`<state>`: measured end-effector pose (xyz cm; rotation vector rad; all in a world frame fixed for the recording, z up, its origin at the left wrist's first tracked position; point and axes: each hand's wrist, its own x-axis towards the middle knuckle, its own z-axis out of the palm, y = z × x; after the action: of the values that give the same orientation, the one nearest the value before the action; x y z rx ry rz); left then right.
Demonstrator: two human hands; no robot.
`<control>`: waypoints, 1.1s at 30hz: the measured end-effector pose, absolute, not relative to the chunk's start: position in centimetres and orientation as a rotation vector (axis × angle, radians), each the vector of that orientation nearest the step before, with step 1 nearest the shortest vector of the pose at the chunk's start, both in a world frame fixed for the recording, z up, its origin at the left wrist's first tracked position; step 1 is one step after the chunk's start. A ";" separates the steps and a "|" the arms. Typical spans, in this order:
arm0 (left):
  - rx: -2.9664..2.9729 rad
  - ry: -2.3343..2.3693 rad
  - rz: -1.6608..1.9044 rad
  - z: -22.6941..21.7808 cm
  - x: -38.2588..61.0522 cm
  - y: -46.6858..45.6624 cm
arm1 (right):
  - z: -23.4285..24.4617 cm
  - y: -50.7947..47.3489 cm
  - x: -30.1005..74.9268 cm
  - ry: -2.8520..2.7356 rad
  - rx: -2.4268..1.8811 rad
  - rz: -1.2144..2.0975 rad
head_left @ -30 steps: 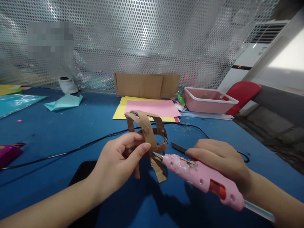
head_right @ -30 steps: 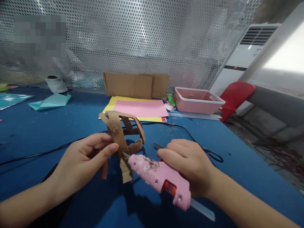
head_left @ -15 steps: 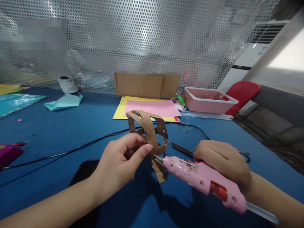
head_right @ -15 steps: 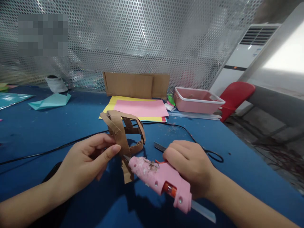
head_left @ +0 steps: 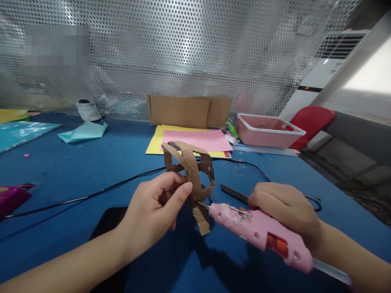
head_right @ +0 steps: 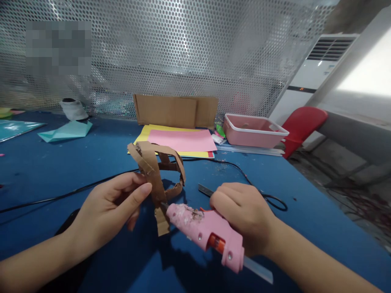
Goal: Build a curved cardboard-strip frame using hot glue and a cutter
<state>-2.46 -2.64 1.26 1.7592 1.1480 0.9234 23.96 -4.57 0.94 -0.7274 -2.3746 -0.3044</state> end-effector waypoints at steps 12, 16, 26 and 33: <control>1.737 1.135 0.902 1.3 -2.5 -2.7 | 0.4 -5.2 24.3 -2.330 -0.802 -0.335; 1.749 1.155 0.938 1.6 -2.5 -2.8 | 0.3 -5.1 24.2 -2.353 -0.813 -0.344; 1.747 1.137 0.894 1.2 -2.5 -2.7 | 0.4 -5.1 24.1 -2.339 -0.714 -0.394; 1.764 1.165 0.866 1.3 -2.3 -2.6 | 0.3 -5.6 23.4 -2.345 -0.744 -0.364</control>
<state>-2.27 -2.55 1.34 1.7641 1.1646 0.8657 23.36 -5.58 0.30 -0.7443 -2.3447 -0.3641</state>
